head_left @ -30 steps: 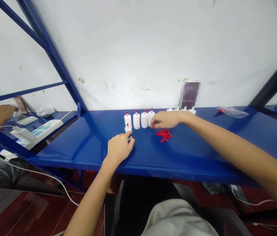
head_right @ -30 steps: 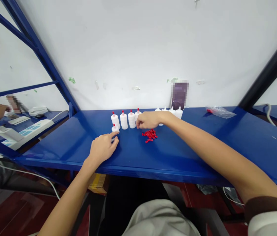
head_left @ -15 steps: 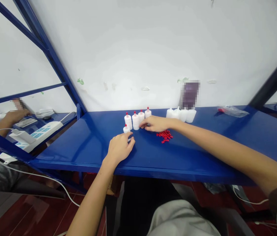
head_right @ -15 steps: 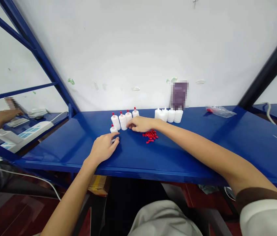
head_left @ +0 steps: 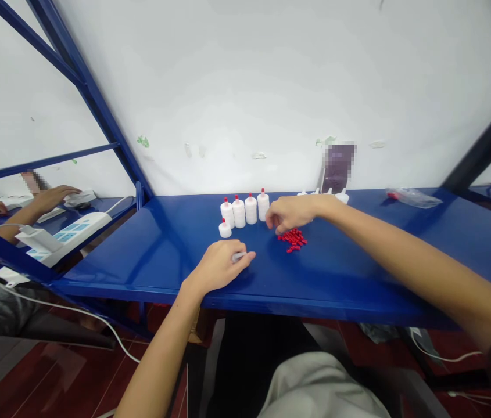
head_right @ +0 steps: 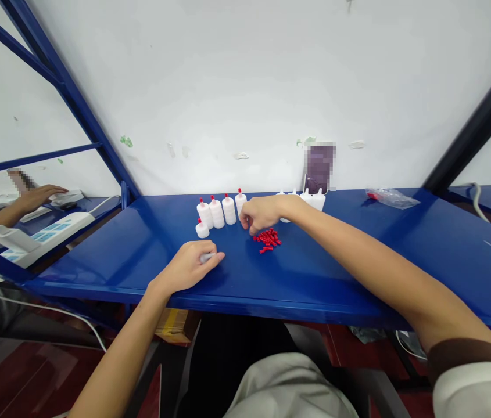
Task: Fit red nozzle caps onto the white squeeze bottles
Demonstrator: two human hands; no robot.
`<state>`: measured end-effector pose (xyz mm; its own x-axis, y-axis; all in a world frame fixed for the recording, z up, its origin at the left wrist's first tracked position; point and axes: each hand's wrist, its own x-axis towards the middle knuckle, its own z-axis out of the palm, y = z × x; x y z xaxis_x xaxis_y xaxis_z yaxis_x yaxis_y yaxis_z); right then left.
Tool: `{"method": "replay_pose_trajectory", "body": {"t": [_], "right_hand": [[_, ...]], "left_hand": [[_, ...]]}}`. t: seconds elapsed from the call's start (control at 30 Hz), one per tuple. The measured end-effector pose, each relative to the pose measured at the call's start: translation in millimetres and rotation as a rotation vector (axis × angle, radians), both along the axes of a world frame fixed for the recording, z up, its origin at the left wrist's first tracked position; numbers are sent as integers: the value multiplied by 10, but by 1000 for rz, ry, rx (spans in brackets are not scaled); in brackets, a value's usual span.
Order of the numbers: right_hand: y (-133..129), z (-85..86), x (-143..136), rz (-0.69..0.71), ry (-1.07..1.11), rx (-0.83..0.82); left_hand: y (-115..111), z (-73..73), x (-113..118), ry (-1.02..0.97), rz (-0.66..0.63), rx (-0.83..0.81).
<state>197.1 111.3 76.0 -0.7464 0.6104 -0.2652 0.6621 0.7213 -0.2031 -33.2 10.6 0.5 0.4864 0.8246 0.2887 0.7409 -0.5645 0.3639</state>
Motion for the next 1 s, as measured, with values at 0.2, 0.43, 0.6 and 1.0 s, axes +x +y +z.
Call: {"method": "replay_pose_trajectory", "body": {"t": [0.2, 0.43, 0.6, 1.0], "right_hand": [[38, -62, -1, -6, -78, -80], [74, -165, -64, 45, -21, -54], [68, -158, -72, 101, 45, -29], [-417, -169, -404, 118, 831, -318]], "left_hand": [[-31, 19, -3, -43, -208, -111], [-66, 2, 40, -99, -83, 2], [-60, 26, 98, -89, 58, -3], [64, -132, 132, -845, 167, -423]]}}
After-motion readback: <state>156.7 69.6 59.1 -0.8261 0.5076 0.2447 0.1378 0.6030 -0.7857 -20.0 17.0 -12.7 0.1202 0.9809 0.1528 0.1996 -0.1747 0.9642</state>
